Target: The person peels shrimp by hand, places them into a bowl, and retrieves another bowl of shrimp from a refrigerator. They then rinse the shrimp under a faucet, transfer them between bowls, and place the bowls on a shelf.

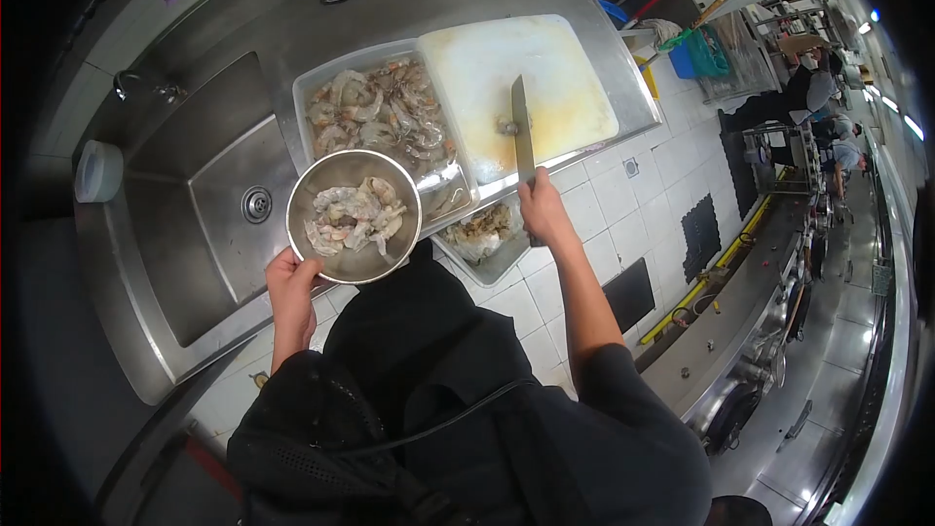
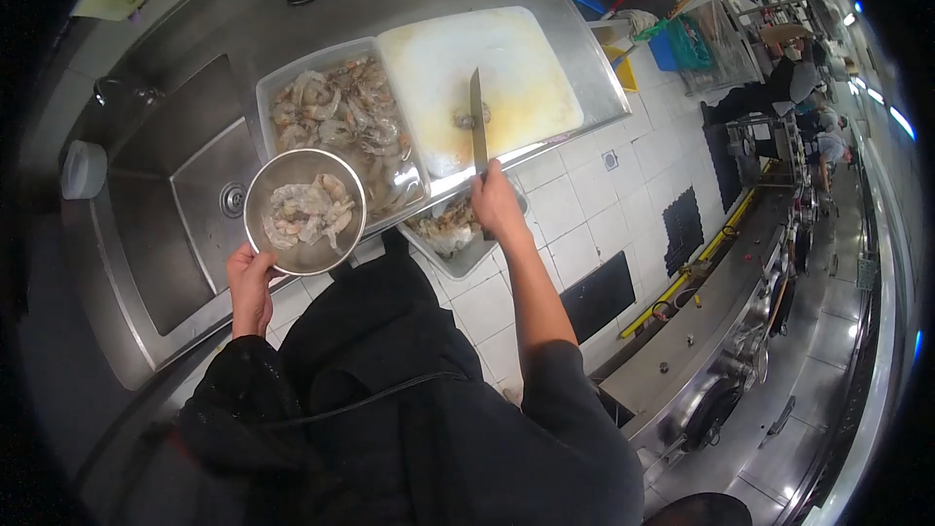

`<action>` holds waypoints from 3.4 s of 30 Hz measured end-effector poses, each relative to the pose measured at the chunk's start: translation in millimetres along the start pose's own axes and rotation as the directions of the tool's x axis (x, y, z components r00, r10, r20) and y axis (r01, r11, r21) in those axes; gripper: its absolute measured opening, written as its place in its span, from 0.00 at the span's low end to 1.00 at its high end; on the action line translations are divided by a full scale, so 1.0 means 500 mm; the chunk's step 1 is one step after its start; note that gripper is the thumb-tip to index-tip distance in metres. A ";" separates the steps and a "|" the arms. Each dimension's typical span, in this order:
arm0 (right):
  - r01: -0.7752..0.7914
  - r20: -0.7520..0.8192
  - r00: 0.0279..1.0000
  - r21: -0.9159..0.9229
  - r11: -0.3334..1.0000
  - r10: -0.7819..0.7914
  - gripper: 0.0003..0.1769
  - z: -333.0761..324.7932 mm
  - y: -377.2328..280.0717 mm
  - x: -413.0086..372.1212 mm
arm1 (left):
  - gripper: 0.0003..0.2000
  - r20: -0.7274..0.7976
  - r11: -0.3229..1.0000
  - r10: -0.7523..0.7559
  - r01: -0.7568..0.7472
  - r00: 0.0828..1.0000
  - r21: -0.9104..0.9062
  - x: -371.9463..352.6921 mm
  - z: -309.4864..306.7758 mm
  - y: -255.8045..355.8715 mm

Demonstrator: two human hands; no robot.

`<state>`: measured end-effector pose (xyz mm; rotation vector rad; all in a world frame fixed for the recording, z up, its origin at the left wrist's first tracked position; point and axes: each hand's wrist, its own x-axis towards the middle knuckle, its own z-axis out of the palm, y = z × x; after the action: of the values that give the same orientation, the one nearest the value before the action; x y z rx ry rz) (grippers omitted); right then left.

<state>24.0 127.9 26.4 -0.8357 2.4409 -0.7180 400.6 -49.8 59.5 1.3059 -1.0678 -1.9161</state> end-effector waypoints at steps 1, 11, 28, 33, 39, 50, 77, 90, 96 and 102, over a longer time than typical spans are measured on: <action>-0.028 0.003 1.000 0.041 0.999 0.028 0.17 0.006 0.001 0.014 | 0.07 -0.009 1.000 -0.003 0.003 1.000 0.008 -0.001 0.002 0.003; -0.091 0.160 0.983 -0.001 0.996 0.090 0.17 -0.174 -0.046 -0.185 | 0.09 0.033 1.000 0.002 -0.003 0.999 0.031 0.006 -0.024 -0.029; 0.501 -0.034 0.733 -0.648 0.574 -0.679 0.32 -0.020 0.011 0.258 | 0.02 -0.134 0.999 0.039 -0.042 0.990 -0.016 -0.033 -0.010 -0.042; 0.648 0.212 0.754 -0.392 0.653 -0.621 0.25 0.002 -0.034 0.291 | 0.03 -0.155 0.998 0.057 -0.061 0.986 -0.017 -0.030 -0.023 -0.047; 0.222 0.113 0.966 0.089 0.971 -0.231 0.13 -0.044 0.058 0.394 | 0.03 -0.144 0.998 0.046 -0.051 0.989 -0.029 -0.030 -0.017 -0.041; 0.544 0.121 0.838 -0.265 0.796 -0.532 0.13 0.025 0.011 0.311 | 0.04 -0.116 0.996 0.072 -0.077 0.991 -0.042 -0.028 -0.011 -0.043; 0.999 0.585 0.032 -0.026 0.021 -0.810 0.10 -0.107 -0.603 -0.249 | 0.03 -0.447 0.939 0.161 -0.275 0.880 -0.204 -0.305 0.118 0.109; 0.341 0.692 0.434 0.467 0.816 -0.577 0.18 -0.340 -0.693 -0.376 | 0.05 -0.414 0.944 0.268 -0.323 0.870 -0.066 -0.576 0.148 0.328; 0.181 0.741 0.498 0.420 0.890 -0.451 0.14 -0.219 -0.724 -0.306 | 0.05 -0.346 0.951 0.252 -0.297 0.904 -0.083 -0.420 0.045 0.291; 0.702 0.332 0.490 0.399 0.590 -0.806 0.09 -0.173 -0.784 -0.215 | 0.06 -0.415 0.942 0.253 -0.320 0.874 -0.101 -0.403 0.033 0.297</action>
<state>215.7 -39.4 354.7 -1.8045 1.4144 -0.8950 459.8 42.3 285.3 1.2861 -0.8194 -1.4075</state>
